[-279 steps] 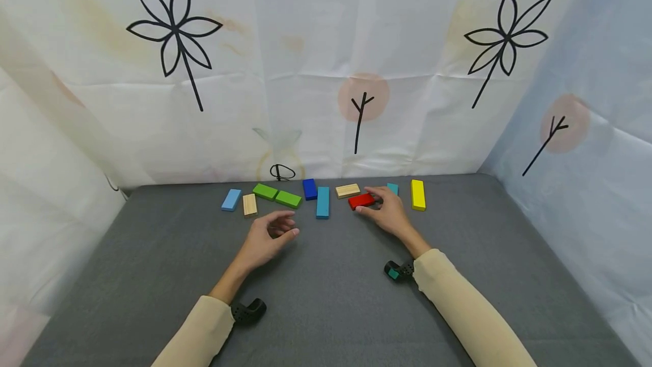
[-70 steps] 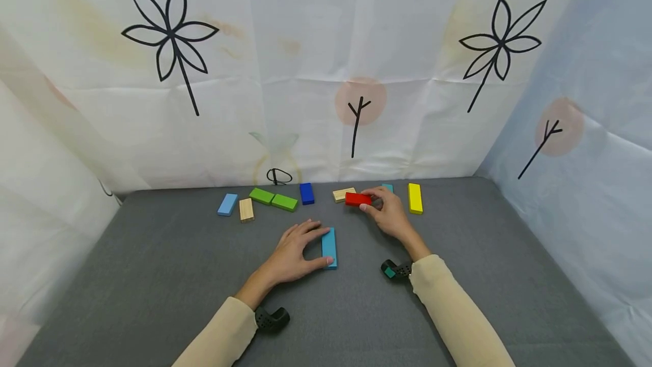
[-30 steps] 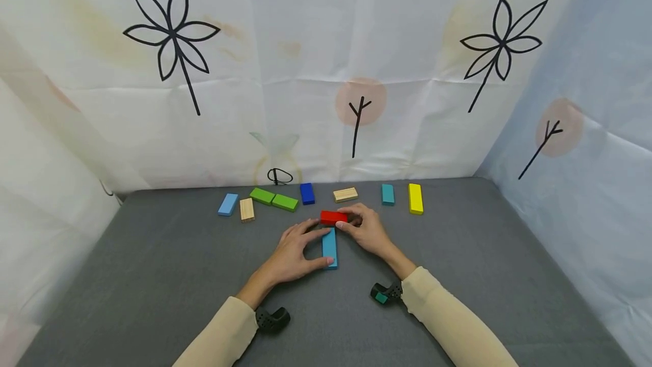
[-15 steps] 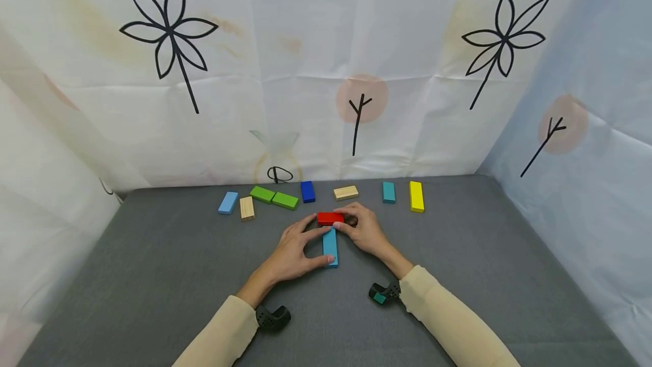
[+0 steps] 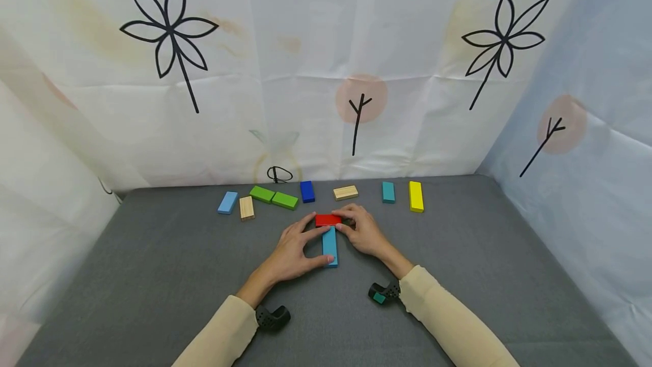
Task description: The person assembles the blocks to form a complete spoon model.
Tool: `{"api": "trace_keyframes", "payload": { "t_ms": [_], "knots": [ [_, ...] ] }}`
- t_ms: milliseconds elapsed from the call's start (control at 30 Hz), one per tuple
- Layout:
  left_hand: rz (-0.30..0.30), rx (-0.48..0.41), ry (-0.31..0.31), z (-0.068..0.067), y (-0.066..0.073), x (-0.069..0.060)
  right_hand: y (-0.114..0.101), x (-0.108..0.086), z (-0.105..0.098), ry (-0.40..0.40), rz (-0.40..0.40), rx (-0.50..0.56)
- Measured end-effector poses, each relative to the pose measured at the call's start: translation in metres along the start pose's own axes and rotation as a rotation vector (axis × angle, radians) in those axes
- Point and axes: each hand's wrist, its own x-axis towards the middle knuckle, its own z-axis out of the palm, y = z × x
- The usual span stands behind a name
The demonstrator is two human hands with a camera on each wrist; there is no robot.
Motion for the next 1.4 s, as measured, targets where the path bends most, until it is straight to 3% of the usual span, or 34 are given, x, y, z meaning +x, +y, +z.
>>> {"api": "trace_keyframes", "payload": {
  "t_ms": [300,900,1167,1400],
  "knots": [
    [0.066,0.022,0.008,0.001,-0.003,0.002,-0.002,0.000,-0.001,-0.026,-0.015,-0.017],
    [0.089,0.046,-0.008,0.001,-0.003,0.000,-0.002,0.000,-0.002,-0.040,0.020,0.021],
    [0.077,0.036,-0.010,0.000,-0.002,0.000,-0.003,0.002,-0.016,0.015,0.057,0.139],
    [0.068,0.034,-0.013,0.001,-0.002,0.001,0.010,0.002,-0.037,0.125,0.068,0.133]
  ]
}}
